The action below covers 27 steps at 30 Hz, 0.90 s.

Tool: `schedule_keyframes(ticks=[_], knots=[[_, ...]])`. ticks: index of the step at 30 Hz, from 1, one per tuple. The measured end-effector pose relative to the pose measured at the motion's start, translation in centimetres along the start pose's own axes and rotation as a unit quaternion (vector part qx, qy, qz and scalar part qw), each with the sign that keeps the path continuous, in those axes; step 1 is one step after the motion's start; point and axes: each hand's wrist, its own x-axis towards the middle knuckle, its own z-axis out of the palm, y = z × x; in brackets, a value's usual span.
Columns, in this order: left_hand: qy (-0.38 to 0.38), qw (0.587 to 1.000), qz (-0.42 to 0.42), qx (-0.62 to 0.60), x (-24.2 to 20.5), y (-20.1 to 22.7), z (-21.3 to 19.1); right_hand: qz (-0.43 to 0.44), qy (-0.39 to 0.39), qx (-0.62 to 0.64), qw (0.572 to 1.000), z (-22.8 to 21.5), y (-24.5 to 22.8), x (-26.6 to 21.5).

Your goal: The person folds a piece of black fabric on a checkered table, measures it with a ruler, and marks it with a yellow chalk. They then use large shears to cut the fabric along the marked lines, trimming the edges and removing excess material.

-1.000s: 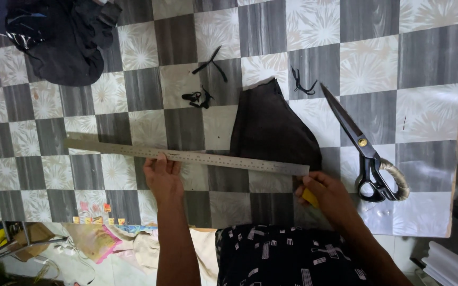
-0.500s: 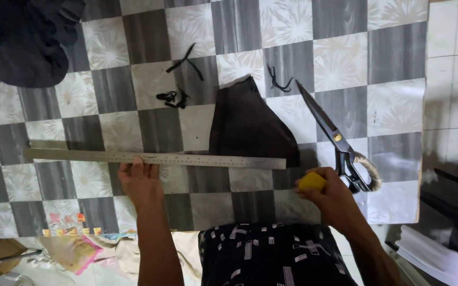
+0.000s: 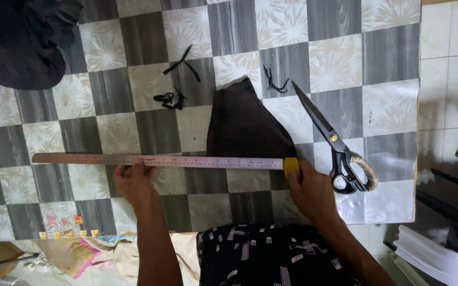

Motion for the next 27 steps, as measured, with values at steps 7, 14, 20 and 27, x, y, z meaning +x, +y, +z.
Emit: schedule_keyframes(ticks=[7,14,20,27], knots=[[-0.016,0.999,-0.023,0.015,-0.2,0.4,-0.4,-0.032,0.029,-0.051,0.998,1.5,0.9,1.2],[-0.058,0.998,0.017,-0.028,-2.9,1.2,-0.9,-0.078,0.016,-0.15,0.986,2.4,1.7,1.6],[-0.247,0.898,0.32,0.177,-13.8,-0.5,4.5,-0.075,0.042,-0.157,0.984,2.7,1.5,1.7],[-0.5,0.562,0.548,0.366,-20.2,-1.3,9.6,-0.037,-0.001,-0.242,0.969,3.2,1.5,2.3]])
